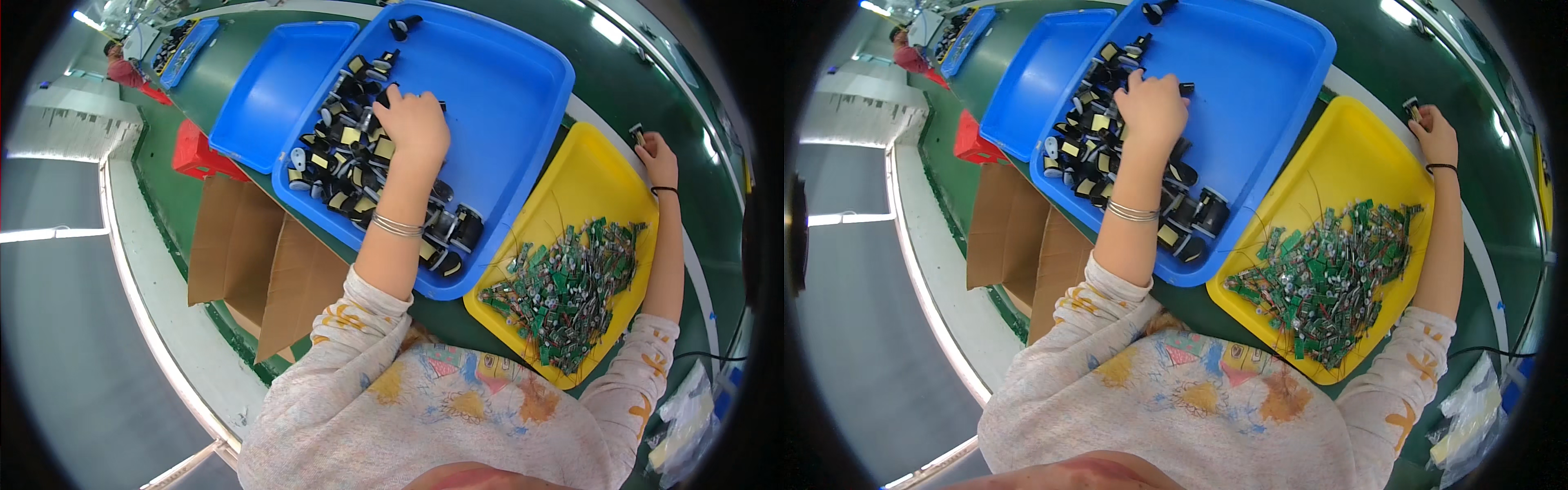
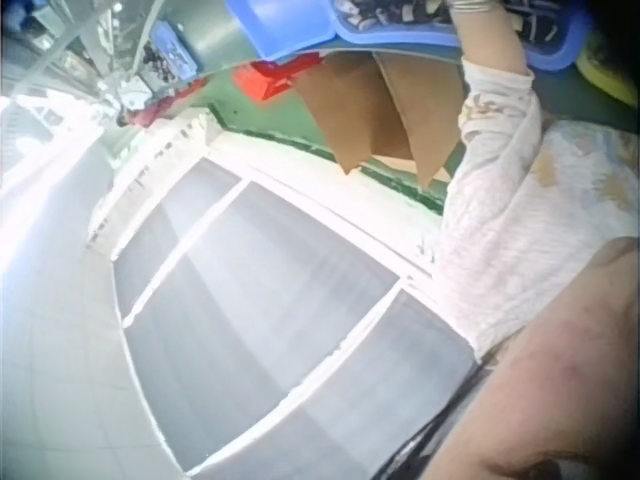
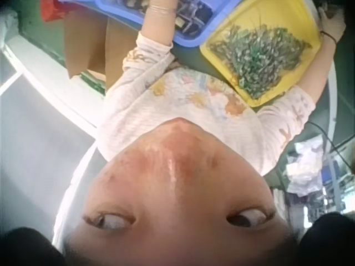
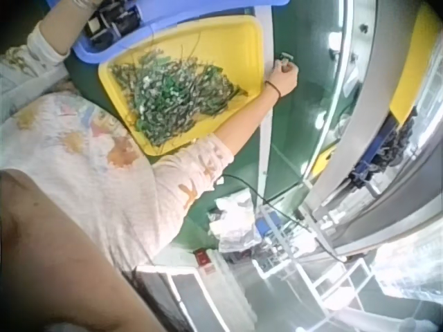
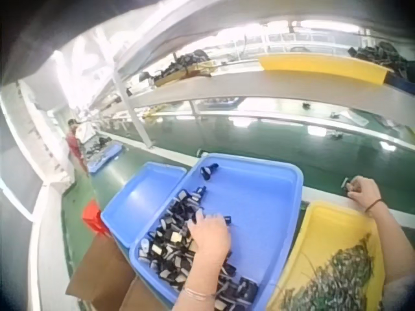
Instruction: The person repeatedly picks small black plastic housings from a blue bin and green circuit boards from a yellow bin. They insert the circuit boards into the housings by hand, aligning the components, and then place the assembled units back into the blue bin. The process is continuous and repetitive throughout the clip.
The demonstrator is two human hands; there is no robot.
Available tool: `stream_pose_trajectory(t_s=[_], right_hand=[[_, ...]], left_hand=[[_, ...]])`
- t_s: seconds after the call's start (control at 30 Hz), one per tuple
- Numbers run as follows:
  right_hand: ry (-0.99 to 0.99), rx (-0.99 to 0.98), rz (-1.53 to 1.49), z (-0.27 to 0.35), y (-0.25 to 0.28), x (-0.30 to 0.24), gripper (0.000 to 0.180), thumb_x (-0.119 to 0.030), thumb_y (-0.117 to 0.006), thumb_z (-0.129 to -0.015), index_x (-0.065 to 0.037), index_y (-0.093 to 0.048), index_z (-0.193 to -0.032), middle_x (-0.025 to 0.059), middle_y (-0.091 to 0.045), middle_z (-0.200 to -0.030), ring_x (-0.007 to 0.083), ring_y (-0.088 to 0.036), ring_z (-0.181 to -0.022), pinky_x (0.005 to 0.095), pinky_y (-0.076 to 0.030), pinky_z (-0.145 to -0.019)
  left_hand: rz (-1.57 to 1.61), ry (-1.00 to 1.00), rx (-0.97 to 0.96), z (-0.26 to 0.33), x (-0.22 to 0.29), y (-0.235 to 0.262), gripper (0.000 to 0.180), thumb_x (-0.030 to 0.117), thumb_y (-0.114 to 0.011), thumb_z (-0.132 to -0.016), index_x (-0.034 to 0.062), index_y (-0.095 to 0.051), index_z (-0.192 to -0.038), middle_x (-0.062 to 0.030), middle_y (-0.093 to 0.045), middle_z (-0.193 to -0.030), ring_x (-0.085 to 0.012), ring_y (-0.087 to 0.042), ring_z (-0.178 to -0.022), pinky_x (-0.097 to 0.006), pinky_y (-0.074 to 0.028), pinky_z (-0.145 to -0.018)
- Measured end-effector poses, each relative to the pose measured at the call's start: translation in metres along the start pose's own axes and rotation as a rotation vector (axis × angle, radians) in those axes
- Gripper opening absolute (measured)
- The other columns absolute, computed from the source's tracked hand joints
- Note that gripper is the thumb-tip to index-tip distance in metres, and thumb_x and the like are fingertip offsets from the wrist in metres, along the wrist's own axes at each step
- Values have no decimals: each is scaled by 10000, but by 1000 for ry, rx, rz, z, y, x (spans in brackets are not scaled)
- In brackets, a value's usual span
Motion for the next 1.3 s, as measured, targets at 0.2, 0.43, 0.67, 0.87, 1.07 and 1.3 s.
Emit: stream_pose_trajectory(t_s=[0.2,0.43,0.67,0.87,1.07,1.3], right_hand=[[347,185,-262,91,70,-124,252,-156,-648,-722,-47,-601,-944,77,-613,-918,240,-564,-875,317,-425,-782],[209,-263,-292,171,30,-162,217,-147,-695,-635,-45,-573,-782,63,-515,-715,248,-494,-772,344,-404,-687],[140,-98,199,177,28,-170,218,-150,-707,-612,-51,-522,-670,74,-503,-690,265,-489,-717,363,-394,-644],[210,-61,-170,169,27,-172,193,-98,-690,-647,-34,-525,-725,70,-529,-684,220,-547,-727,327,-429,-651],[-199,-139,-1421,179,54,-179,157,-61,-678,-713,19,-558,-776,77,-627,-816,119,-609,-691,221,-475,-599],[90,295,-1010,193,89,-183,153,-47,-704,-685,3,-614,-798,50,-609,-695,95,-560,-569,201,-446,-508]], left_hand=[[432,-63,231,18,14,44,203,271,-640,-725,107,-640,-844,-48,-606,-633,-234,-569,-740,-398,-371,-686],[1021,-465,287,60,76,99,240,248,-690,-701,56,-598,-813,-37,-486,-629,-206,-436,-635,-317,-366,-603],[1043,-575,305,74,86,86,281,269,-464,-875,2,-541,-829,-112,-479,-830,-258,-429,-734,-334,-367,-675],[1348,-538,-106,75,103,70,240,197,-421,-897,-16,-528,-911,-87,-520,-879,-207,-496,-802,-306,-403,-712],[1966,-382,-565,95,118,64,190,63,-535,-825,-23,-541,-995,-70,-556,-1003,-129,-528,-928,-260,-419,-828],[1985,-470,-479,102,121,75,280,-29,-696,-664,-20,-569,-913,-89,-559,-963,-155,-559,-894,-274,-475,-774]])
Point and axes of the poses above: each hand's wrist, its own z-axis away from the middle knuckle, its own y-axis out of the back of the hand, x = y × z, the point moved 8 cm from there along -z, towards the middle knuckle
